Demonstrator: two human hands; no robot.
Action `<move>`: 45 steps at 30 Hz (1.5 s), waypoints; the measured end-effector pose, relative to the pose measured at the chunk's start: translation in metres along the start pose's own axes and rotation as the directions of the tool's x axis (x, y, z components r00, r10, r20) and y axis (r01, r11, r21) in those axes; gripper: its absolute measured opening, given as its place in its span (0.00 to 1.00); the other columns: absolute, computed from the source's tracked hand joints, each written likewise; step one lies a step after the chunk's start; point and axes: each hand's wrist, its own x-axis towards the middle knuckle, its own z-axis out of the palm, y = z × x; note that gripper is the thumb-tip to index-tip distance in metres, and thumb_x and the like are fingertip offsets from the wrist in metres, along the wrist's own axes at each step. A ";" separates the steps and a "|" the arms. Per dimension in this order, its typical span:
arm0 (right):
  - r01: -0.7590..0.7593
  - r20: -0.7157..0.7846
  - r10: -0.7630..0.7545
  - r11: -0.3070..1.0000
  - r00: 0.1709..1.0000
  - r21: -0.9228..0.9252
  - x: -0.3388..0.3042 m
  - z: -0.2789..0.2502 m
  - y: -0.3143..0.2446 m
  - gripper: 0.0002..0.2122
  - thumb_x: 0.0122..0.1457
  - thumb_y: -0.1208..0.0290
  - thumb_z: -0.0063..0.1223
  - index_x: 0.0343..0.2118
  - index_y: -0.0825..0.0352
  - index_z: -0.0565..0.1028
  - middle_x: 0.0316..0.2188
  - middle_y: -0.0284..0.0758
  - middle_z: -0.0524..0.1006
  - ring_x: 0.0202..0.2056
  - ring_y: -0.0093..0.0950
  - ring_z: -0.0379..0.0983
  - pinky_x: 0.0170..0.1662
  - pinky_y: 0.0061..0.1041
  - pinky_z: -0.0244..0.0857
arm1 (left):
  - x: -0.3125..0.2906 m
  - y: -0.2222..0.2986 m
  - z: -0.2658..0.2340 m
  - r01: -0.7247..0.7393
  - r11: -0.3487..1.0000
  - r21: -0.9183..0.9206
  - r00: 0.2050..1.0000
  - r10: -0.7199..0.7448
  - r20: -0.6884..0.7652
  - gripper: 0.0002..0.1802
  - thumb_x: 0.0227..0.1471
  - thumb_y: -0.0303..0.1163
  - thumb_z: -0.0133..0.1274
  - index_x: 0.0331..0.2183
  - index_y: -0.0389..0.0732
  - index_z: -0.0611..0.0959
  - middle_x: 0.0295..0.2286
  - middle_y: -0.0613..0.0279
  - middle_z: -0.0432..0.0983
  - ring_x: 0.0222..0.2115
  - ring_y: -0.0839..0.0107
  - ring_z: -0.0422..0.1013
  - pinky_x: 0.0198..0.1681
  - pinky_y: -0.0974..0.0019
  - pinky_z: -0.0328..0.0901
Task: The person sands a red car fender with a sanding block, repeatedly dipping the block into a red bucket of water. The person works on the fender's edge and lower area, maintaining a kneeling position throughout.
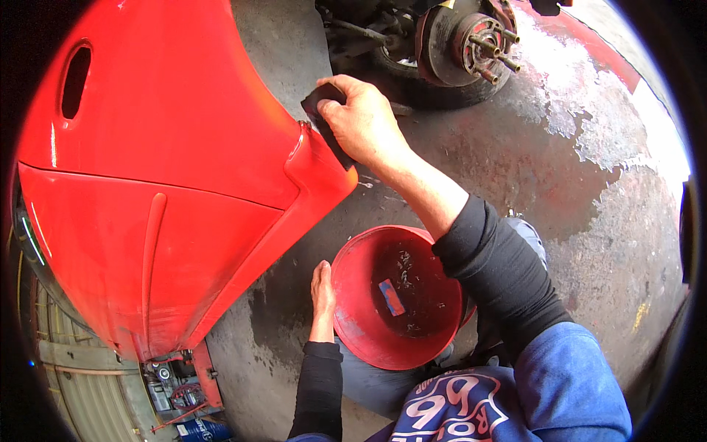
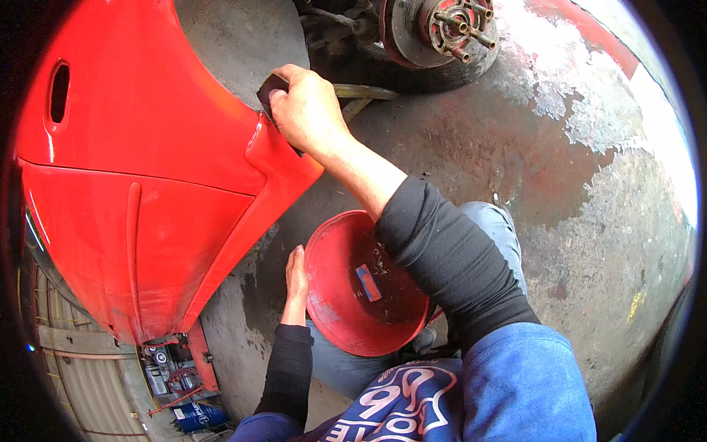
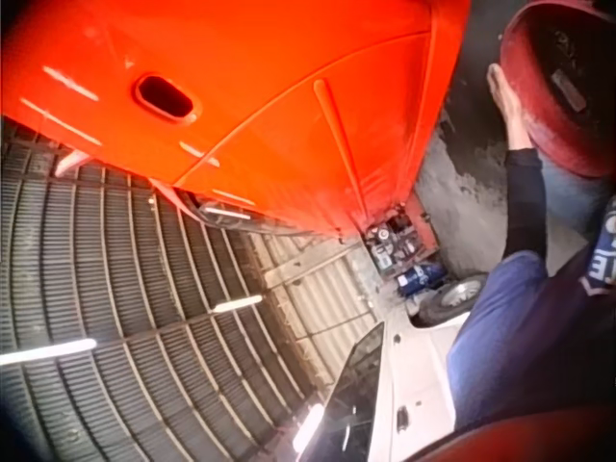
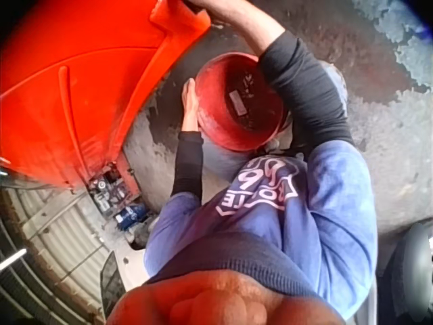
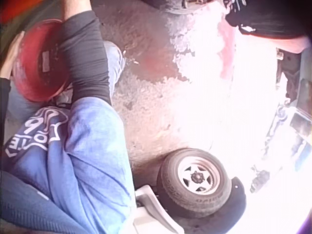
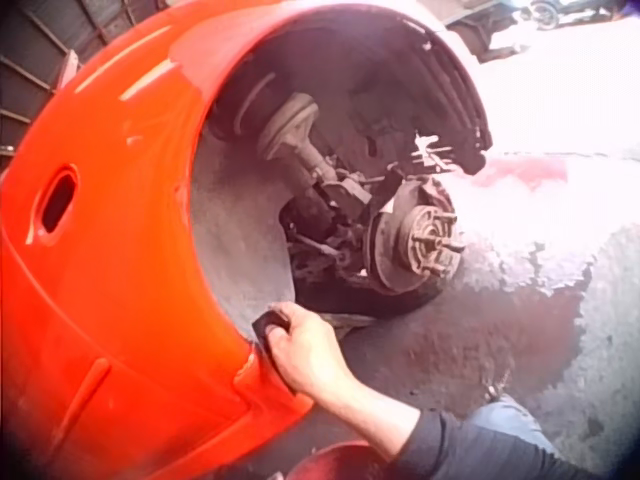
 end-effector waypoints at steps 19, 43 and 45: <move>-0.081 0.117 0.071 0.993 0.991 0.081 0.000 0.017 -0.017 0.12 0.48 0.74 0.49 0.32 0.74 0.80 0.30 0.55 0.77 0.36 0.50 0.77 0.43 0.39 0.70 | 0.000 -0.003 0.000 -0.002 1.000 0.003 1.000 0.002 0.004 0.31 0.62 0.48 0.42 0.55 0.30 0.71 0.55 0.46 0.67 0.58 0.59 0.61 0.61 0.61 0.55; -0.023 -0.079 0.061 0.911 0.995 0.412 -0.009 0.017 0.008 0.13 0.60 0.67 0.50 0.41 0.72 0.76 0.26 0.40 0.78 0.30 0.24 0.74 0.37 0.28 0.66 | -0.001 -0.007 -0.002 0.009 1.000 -0.024 1.000 -0.009 -0.006 0.28 0.62 0.44 0.46 0.54 0.31 0.72 0.53 0.48 0.69 0.56 0.60 0.64 0.60 0.61 0.56; -0.019 -0.061 0.039 0.956 0.997 0.291 -0.012 0.020 -0.002 0.12 0.59 0.68 0.50 0.41 0.71 0.76 0.27 0.41 0.79 0.32 0.27 0.77 0.38 0.30 0.67 | -0.001 -0.007 -0.002 0.009 1.000 -0.023 1.000 -0.009 -0.007 0.28 0.61 0.43 0.46 0.54 0.31 0.72 0.53 0.48 0.69 0.56 0.60 0.64 0.60 0.61 0.56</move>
